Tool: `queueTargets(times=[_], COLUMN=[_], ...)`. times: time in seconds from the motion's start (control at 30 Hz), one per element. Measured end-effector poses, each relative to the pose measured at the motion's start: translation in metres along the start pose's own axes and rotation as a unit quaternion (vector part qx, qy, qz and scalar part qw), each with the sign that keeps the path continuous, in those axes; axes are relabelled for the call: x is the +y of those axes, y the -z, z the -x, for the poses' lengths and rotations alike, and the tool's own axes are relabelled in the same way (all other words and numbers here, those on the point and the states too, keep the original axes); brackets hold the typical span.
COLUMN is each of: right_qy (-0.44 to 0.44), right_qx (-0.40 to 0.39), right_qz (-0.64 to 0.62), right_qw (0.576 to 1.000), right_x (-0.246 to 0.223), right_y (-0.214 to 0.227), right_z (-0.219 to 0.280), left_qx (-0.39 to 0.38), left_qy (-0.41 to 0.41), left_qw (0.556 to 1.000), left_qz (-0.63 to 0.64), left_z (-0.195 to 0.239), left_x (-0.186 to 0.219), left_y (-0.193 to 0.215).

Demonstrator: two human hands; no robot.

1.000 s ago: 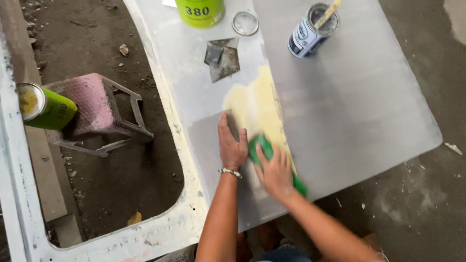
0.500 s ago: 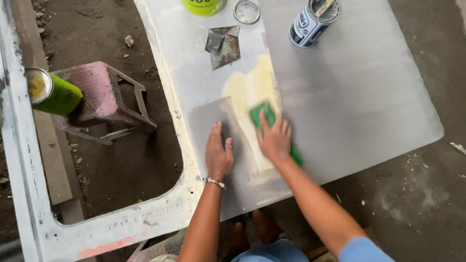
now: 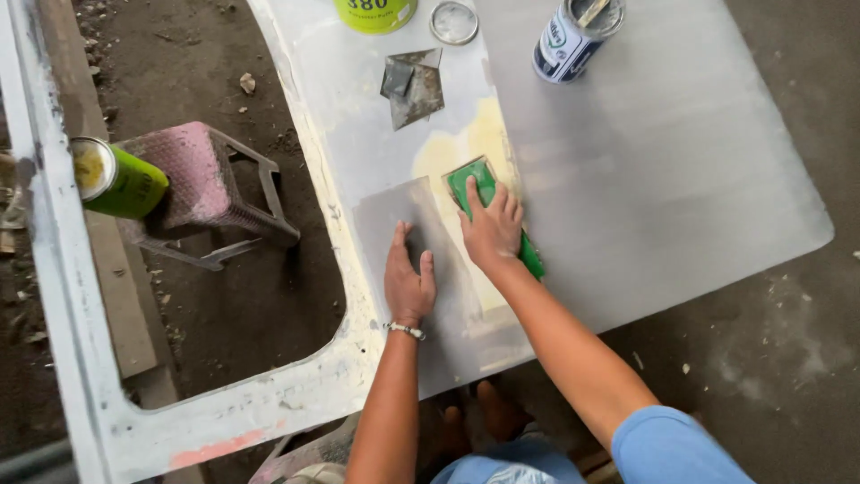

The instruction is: The person sands a white car door using a sanding block and a green sponge. They dip the sponge into a bucket of water and continue sanding the surface, occasionally wiping the area with their hands.

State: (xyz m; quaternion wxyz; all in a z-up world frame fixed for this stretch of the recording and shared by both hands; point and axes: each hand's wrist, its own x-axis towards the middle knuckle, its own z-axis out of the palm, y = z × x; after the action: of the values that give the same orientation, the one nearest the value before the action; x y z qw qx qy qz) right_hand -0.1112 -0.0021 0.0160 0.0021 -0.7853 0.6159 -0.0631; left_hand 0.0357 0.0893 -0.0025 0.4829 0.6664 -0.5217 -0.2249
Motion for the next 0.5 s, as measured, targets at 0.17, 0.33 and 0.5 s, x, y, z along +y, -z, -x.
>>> queueTargets(times=[0.17, 0.33, 0.5], right_qy=[0.082, 0.073, 0.072], right_qx=[0.008, -0.063, 0.012], right_qz=[0.016, 0.019, 0.005], right_qw=[0.996, 0.995, 0.997], right_x=[-0.012, 0.003, -0.005], right_y=[-0.004, 0.006, 0.017], right_z=[0.115, 0.051, 0.098], left_qx=[0.024, -0.006, 0.013], left_qy=[-0.008, 0.002, -0.012], left_qw=[1.0, 1.0, 1.0], left_qz=[0.004, -0.016, -0.023], left_z=[-0.007, 0.003, -0.007], left_x=[-0.006, -0.003, -0.006], left_y=[-0.004, -0.01, -0.009])
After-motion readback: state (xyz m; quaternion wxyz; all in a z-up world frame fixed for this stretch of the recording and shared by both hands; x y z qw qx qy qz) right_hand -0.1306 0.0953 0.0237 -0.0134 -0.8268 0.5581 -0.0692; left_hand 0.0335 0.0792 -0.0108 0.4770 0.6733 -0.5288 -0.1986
